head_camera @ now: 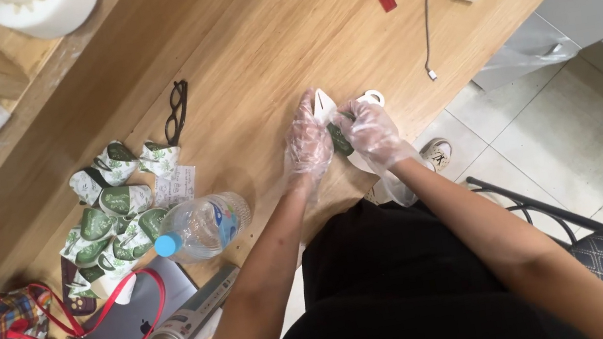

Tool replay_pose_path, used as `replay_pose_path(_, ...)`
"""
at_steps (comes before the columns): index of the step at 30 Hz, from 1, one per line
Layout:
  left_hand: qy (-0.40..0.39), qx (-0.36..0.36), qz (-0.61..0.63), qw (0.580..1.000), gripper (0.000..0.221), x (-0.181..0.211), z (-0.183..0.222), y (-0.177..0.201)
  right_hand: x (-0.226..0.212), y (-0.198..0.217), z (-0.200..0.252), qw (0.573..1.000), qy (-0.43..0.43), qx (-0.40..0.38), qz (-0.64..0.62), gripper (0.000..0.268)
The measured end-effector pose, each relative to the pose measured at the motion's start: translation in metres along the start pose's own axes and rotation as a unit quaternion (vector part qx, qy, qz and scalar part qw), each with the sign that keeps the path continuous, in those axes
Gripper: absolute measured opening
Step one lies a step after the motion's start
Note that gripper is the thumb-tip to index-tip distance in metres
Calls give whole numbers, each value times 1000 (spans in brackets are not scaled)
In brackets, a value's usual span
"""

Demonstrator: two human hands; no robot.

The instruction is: Assembling and packaging small items into a floral-shaped decorative box.

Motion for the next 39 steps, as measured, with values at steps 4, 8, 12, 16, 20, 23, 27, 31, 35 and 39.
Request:
replay_pose_path(4, 58, 64, 58, 995, 73, -20, -8, -29, 36, -2, -20, 985, 92, -57, -132, 30)
replay_pose_path(8, 121, 170, 162, 965, 63, -63, -15, -77, 35, 17, -5, 978, 132, 70, 144, 64)
replay_pose_path(12, 225, 184, 244, 925, 45, -105, -12, -127, 58, 11, -2, 940, 219, 49, 256, 71)
replay_pose_path(16, 170, 58, 452, 874, 35, -98, 1, -128, 76, 6, -7, 925, 204, -25, 319, 59)
replay_pose_path(20, 207, -122, 536, 810, 48, -61, 11, -94, 100, -7, -14, 908, 305, -42, 284, 47)
replay_pose_path(23, 228, -181, 531, 796, 49, -33, 3, -85, 75, 13, 5, 910, 381, -11, 161, 37)
replay_pose_path(27, 234, -188, 494, 816, 47, -31, -5, -101, 45, 43, 31, 906, 402, 0, 133, 38)
replay_pose_path(31, 208, -199, 454, 843, 44, 18, -12, -76, 53, 75, 30, 901, 357, 12, 245, 44)
replay_pose_path(35, 162, -235, 310, 907, 42, 74, -26, -68, 81, 116, 21, 843, 405, 111, 335, 48)
replay_pose_path(39, 58, -238, 381, 892, 38, 150, -54, -112, 76, 204, 41, 875, 370, 131, 284, 44)
Point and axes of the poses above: each hand's wrist, its own z-axis away from the middle knuckle, its own y-axis out of the back of the hand, x = y × z, the point moved 4 cm from there along -z, towards the middle knuckle, and after that the axes turned 11 degrees about -z, right-handed, at the moved point
